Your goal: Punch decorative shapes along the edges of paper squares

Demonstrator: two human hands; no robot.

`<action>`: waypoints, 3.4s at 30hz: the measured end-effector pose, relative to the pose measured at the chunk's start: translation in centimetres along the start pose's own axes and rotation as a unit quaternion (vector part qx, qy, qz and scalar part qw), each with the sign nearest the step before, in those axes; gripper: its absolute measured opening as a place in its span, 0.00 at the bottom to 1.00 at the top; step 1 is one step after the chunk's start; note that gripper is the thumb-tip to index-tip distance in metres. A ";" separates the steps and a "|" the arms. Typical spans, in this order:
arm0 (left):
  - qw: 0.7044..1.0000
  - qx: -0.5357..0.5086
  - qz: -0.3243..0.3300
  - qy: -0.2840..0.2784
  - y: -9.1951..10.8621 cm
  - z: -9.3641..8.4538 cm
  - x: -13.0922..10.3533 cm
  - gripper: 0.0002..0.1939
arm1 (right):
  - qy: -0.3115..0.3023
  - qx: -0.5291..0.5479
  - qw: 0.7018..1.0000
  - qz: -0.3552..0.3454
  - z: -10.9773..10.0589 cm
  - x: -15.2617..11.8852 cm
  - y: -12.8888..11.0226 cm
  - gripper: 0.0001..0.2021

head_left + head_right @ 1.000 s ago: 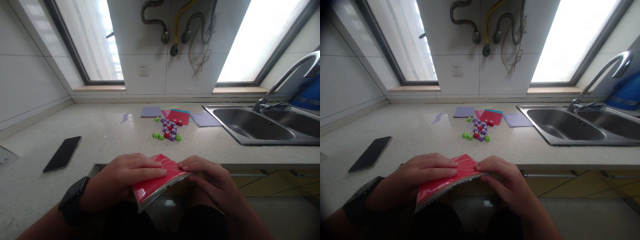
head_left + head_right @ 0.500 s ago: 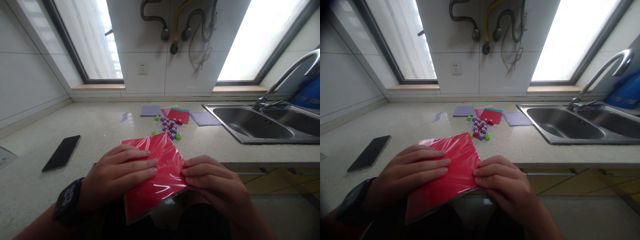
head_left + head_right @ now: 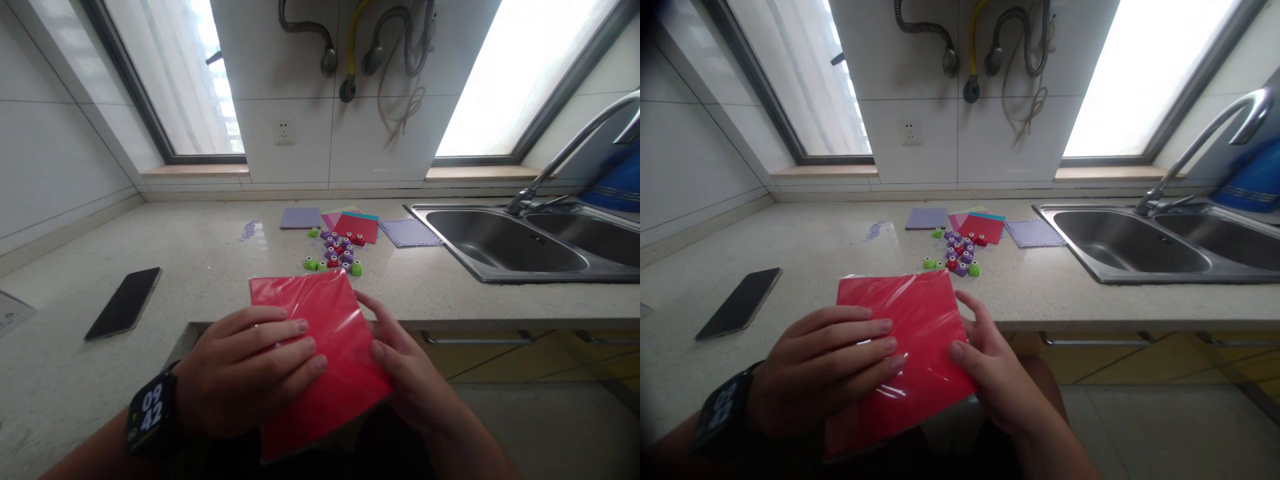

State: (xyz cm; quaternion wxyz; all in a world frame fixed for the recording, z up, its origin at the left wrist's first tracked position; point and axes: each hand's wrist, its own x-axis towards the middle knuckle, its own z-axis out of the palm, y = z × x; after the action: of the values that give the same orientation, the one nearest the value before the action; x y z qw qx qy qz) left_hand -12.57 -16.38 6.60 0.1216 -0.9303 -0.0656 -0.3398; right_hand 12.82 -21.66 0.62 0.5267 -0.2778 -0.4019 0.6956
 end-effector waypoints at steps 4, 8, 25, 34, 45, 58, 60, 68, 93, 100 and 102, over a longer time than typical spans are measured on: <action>1.000 0.010 -0.001 0.014 0.2 0.1 0.0 0.11 | -0.019 0.049 0.998 0.039 0.5 0.4 0.7 0.31; 1.000 0.002 0.009 -0.011 -0.3 -0.3 0.1 0.11 | -0.011 0.053 0.998 0.030 0.0 0.2 0.6 0.31; 0.992 0.005 0.057 -0.114 0.7 1.9 0.1 0.06 | -0.036 -0.047 0.997 0.042 -1.4 -1.2 -0.9 0.32; 0.993 -0.005 0.054 -0.103 0.8 1.8 0.2 0.06 | -0.036 -0.053 0.997 0.039 -1.5 -1.3 -0.7 0.32; 0.994 -0.005 0.047 -0.097 0.8 1.7 0.1 0.07 | -0.035 -0.053 0.997 0.037 -1.4 -1.4 -0.9 0.30; 0.991 -0.017 0.052 -0.119 1.1 2.2 0.0 0.07 | -0.038 -0.048 0.997 0.045 -1.7 -1.3 -0.7 0.31; 0.990 -0.024 0.052 -0.130 1.0 2.2 0.1 0.07 | -0.030 -0.045 0.997 0.049 -1.9 -1.4 -0.6 0.30; 0.975 -0.088 0.007 -0.203 0.5 1.8 0.1 0.05 | 0.004 -0.032 0.998 0.055 -2.9 -1.4 -0.9 0.28; 0.986 -0.121 0.034 -0.113 1.6 3.7 0.0 0.07 | 0.039 -0.013 0.996 0.074 -3.9 -1.7 -1.0 0.26; 0.990 -0.121 0.013 -0.077 1.6 3.5 0.3 0.10 | 0.040 -0.010 0.997 0.071 -3.9 -1.4 -1.0 0.26; 0.988 -0.132 0.012 -0.078 1.6 3.4 0.3 0.09 | 0.041 -0.015 0.997 0.070 -3.9 -1.4 -1.2 0.26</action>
State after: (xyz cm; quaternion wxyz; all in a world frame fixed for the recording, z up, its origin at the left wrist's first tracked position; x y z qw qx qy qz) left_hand -9.87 -16.95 3.98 -0.0037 -0.9625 -0.0188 -0.2707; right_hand 17.02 -21.85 -0.50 0.4890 -0.3414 -0.3697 0.7125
